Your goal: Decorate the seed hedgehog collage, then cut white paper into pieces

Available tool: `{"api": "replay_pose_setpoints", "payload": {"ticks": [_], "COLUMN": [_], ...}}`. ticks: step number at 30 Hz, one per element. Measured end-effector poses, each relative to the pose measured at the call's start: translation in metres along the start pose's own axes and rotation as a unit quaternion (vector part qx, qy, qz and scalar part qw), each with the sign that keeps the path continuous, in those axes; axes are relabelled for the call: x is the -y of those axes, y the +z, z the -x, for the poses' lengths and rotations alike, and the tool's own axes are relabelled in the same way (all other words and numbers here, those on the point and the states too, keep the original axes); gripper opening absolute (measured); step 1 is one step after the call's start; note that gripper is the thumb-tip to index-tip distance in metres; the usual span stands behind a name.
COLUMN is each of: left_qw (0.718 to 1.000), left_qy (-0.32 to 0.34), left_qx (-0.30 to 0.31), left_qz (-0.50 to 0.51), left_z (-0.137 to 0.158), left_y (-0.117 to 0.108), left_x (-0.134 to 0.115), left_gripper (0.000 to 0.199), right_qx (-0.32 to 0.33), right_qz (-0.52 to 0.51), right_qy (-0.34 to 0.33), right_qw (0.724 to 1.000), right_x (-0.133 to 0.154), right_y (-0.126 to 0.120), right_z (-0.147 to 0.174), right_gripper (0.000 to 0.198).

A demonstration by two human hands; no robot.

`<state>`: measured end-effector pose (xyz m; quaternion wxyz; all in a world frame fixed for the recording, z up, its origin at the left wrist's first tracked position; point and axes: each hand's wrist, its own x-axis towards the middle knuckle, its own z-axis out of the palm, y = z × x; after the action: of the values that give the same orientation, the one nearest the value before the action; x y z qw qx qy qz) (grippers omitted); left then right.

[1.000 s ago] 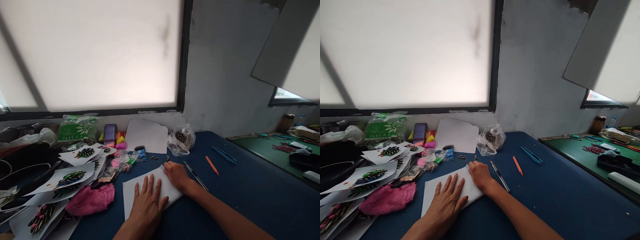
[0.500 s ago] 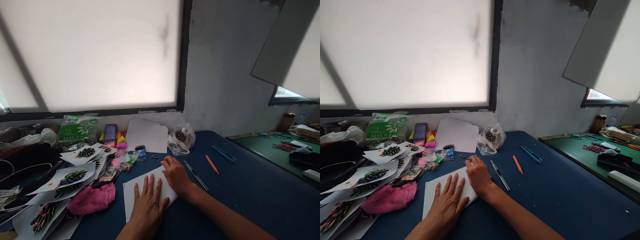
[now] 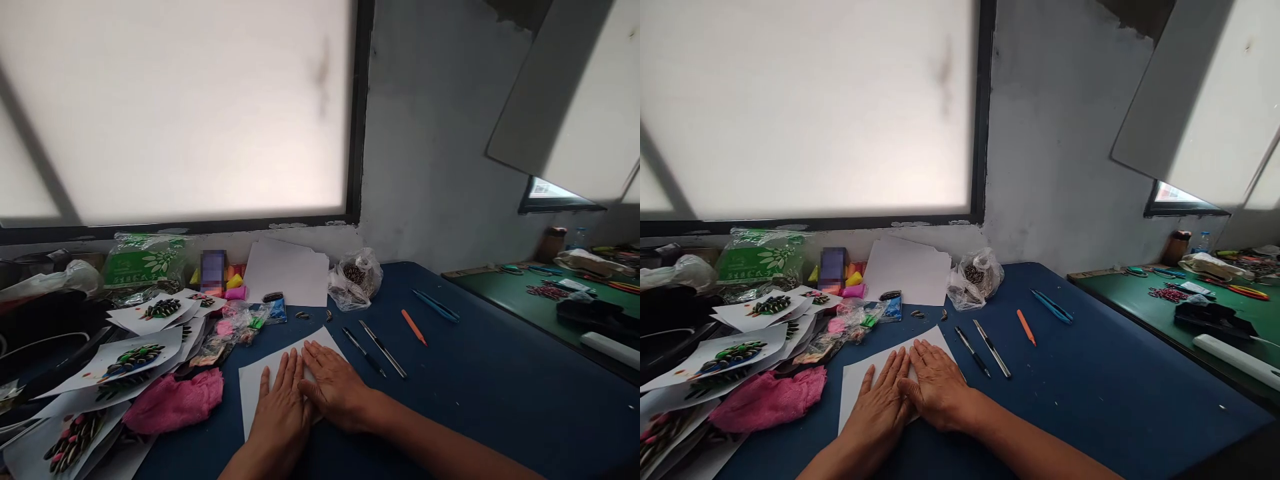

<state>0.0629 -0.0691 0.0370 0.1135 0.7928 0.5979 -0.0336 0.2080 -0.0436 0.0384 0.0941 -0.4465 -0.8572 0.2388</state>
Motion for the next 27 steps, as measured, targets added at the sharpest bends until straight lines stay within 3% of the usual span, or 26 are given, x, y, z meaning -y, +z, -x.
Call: {"api": "replay_pose_setpoints", "payload": {"ticks": [5,10,13,18,20,24,27], "left_qw": [0.999,0.998,0.994,0.988,0.986,0.98,0.976], "left_qy": [0.036,0.031,0.035,0.025,0.033,0.048,0.056], "left_qx": [-0.031,-0.045,-0.09,-0.128,-0.135,-0.165,-0.184], "left_qz": [-0.005,-0.04,-0.054,-0.081,-0.093,-0.105,-0.104], "left_z": [0.006,0.02,0.026,0.027,0.024,0.019,0.019], "left_y": [0.001,0.016,0.027,0.038,0.041,0.051,0.055], "left_x": [0.019,0.053,0.07,0.079,0.08,0.088,0.092], "left_gripper": [0.068,0.069,0.069,0.069,0.07,0.072,0.071], "right_qx": [0.021,0.036,0.041,0.01,0.001,0.019,0.043], "right_qz": [0.023,0.037,0.035,0.079,0.088,0.021,-0.015], "right_qy": [0.027,0.038,0.038,0.107,0.074,-0.107,-0.123], "right_qw": [0.999,0.998,0.998,0.991,0.993,0.994,0.991], "right_x": [-0.002,0.003,0.003,0.004,0.01,0.026,0.03], "right_y": [-0.004,-0.008,-0.012,-0.02,-0.011,0.023,0.031], "right_z": [0.004,0.006,0.006,0.008,0.009,0.009,0.012], "right_gripper": [0.072,0.071,0.07,0.067,0.066,0.079,0.077]}}
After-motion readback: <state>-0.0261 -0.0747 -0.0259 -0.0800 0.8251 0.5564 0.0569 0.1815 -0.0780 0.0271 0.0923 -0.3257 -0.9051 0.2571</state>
